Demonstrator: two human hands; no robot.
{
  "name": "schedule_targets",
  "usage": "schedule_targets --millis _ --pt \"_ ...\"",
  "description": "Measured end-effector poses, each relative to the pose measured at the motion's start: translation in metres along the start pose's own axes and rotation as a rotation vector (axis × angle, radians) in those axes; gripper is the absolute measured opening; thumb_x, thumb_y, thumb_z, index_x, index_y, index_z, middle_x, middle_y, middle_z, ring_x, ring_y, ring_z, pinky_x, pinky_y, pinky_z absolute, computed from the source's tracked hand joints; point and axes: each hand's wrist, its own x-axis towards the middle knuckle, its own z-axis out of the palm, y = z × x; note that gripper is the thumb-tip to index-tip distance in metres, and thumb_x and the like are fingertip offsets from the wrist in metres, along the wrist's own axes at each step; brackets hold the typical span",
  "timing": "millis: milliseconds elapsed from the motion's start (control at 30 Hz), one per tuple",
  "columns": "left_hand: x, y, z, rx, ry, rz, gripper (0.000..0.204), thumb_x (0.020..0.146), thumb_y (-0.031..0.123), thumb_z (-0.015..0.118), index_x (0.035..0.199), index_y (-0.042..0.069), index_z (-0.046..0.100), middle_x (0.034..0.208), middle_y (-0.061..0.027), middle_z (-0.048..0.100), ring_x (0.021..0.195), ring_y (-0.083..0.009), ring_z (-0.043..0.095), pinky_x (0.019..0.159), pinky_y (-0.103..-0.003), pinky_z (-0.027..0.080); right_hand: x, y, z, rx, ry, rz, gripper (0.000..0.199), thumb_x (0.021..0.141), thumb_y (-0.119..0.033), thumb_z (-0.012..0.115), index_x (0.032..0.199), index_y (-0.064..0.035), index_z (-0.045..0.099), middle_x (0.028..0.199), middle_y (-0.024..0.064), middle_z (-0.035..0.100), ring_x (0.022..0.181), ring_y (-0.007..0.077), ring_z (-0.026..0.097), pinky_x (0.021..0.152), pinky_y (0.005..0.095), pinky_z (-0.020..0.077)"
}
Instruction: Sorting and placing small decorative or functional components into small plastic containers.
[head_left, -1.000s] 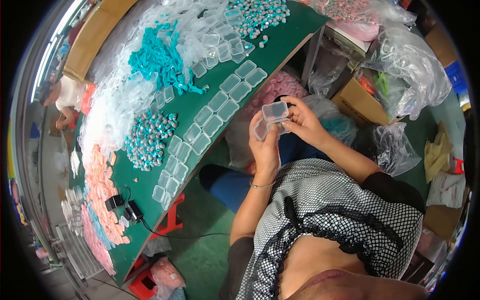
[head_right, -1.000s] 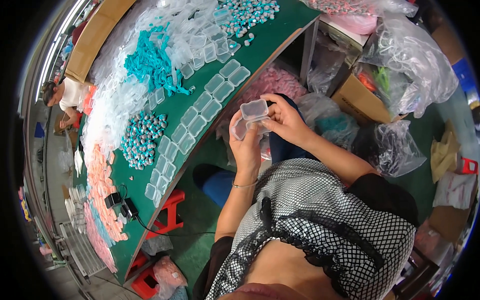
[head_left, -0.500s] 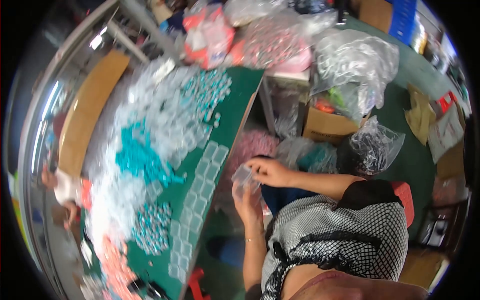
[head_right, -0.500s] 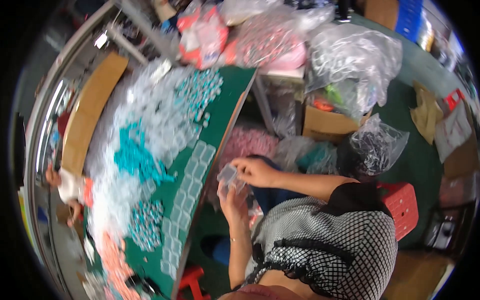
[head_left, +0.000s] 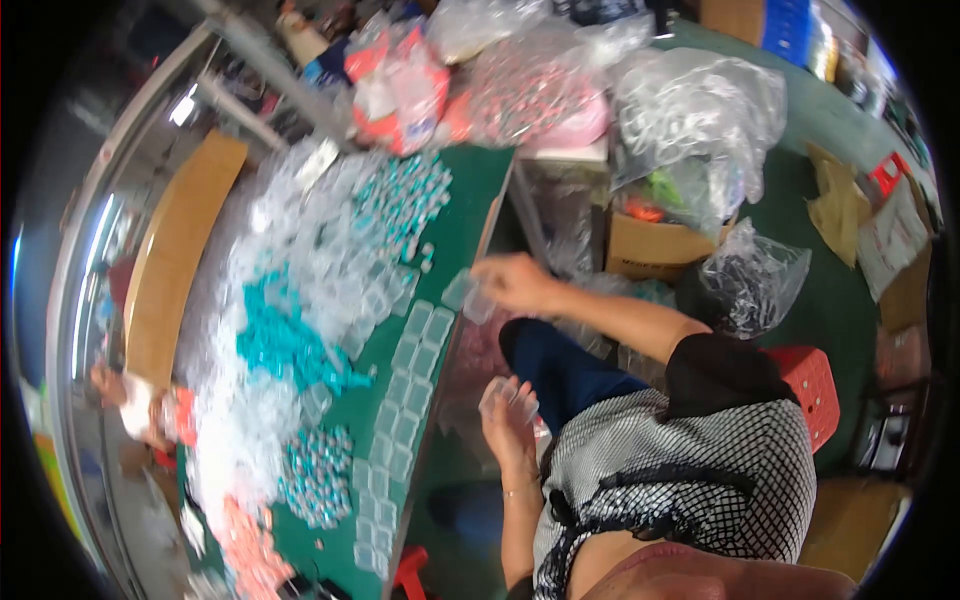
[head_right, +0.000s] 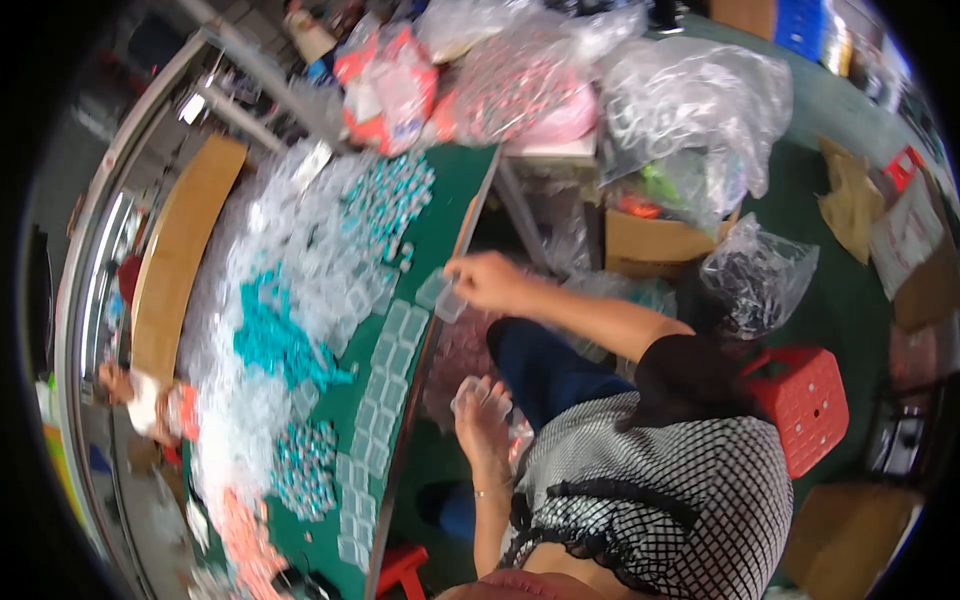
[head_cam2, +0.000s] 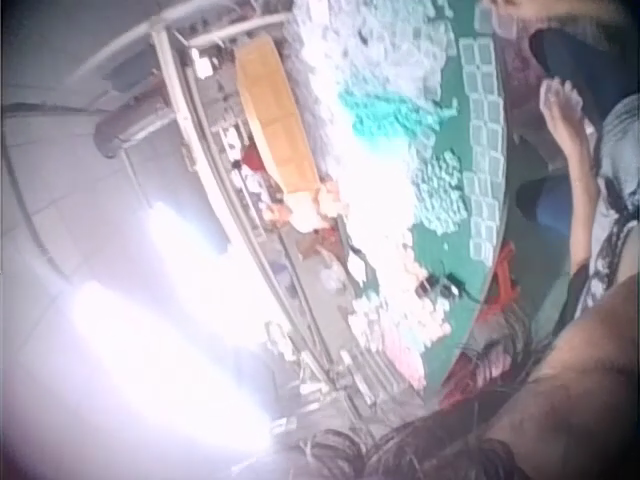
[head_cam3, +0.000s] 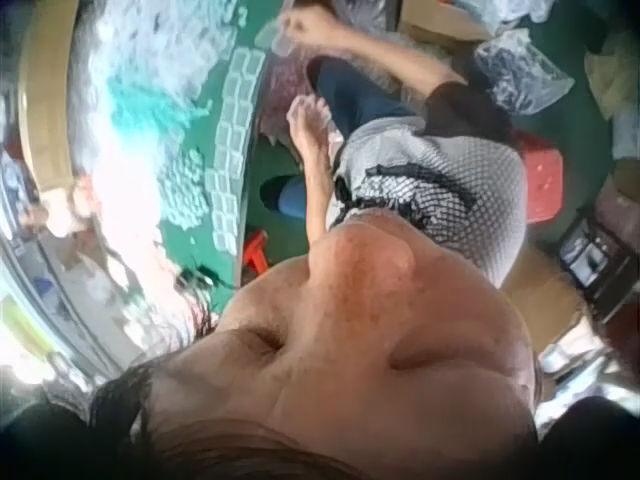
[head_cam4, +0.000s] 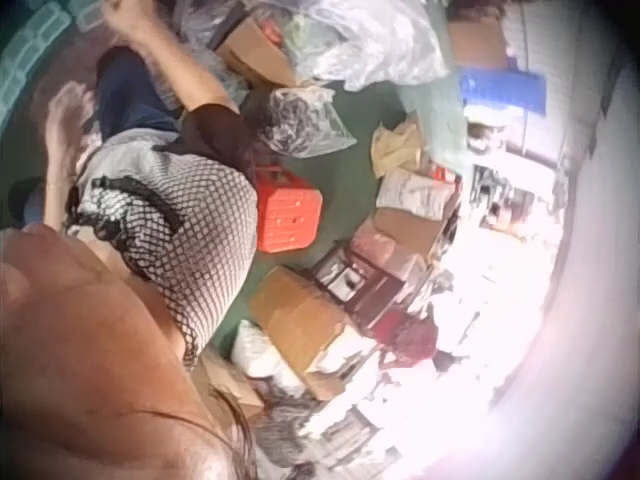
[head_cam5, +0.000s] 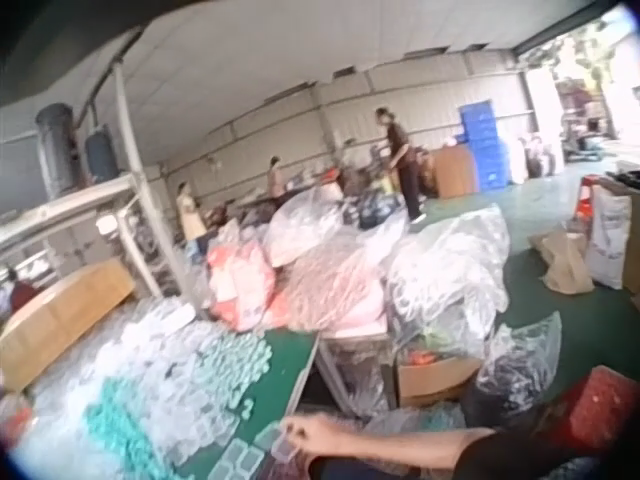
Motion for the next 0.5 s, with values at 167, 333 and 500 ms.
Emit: schedule_targets --millis 167,333,500 --pt "0.003 -0.013 -0.005 -0.035 -0.014 -0.063 0.041 0.09 0.03 0.058 0.119 0.003 0.052 0.105 -0.0143 0.06 0.09 -0.0292 0.063 0.075 -0.039 0.054 0.029 0.021 -0.012 -0.122 -0.137 0.099 0.025 0.076 -0.014 0.06 0.101 -0.0091 0.062 0.068 0.0107 0.064 0.06 0.0264 0.063 0.055 0.038 0.0484" --pt "-0.005 -0.012 -0.01 -0.036 0.03 -0.063 0.039 0.092 0.031 0.056 0.117 0.002 0.053 0.102 -0.0136 0.061 0.084 -0.025 0.065 0.071 -0.036 0.056 0.045 0.006 0.004 -0.163 -0.261 0.098 0.024 0.079 -0.014 0.059 0.102 -0.0078 0.06 0.068 0.0107 0.064 0.062 0.0286 0.063 0.057 0.0388 0.0476" --pt "-0.006 -0.007 -0.008 -0.075 0.034 -0.071 0.038 0.092 0.03 0.055 0.116 0.001 0.053 0.1 -0.0124 0.061 0.083 -0.0252 0.065 0.069 -0.035 0.055 0.05 0.001 0.01 -0.293 -0.273 -0.01 0.024 0.077 -0.016 0.061 0.099 -0.0088 0.061 0.069 0.0114 0.063 0.069 0.0305 0.062 0.062 0.0421 0.0478"
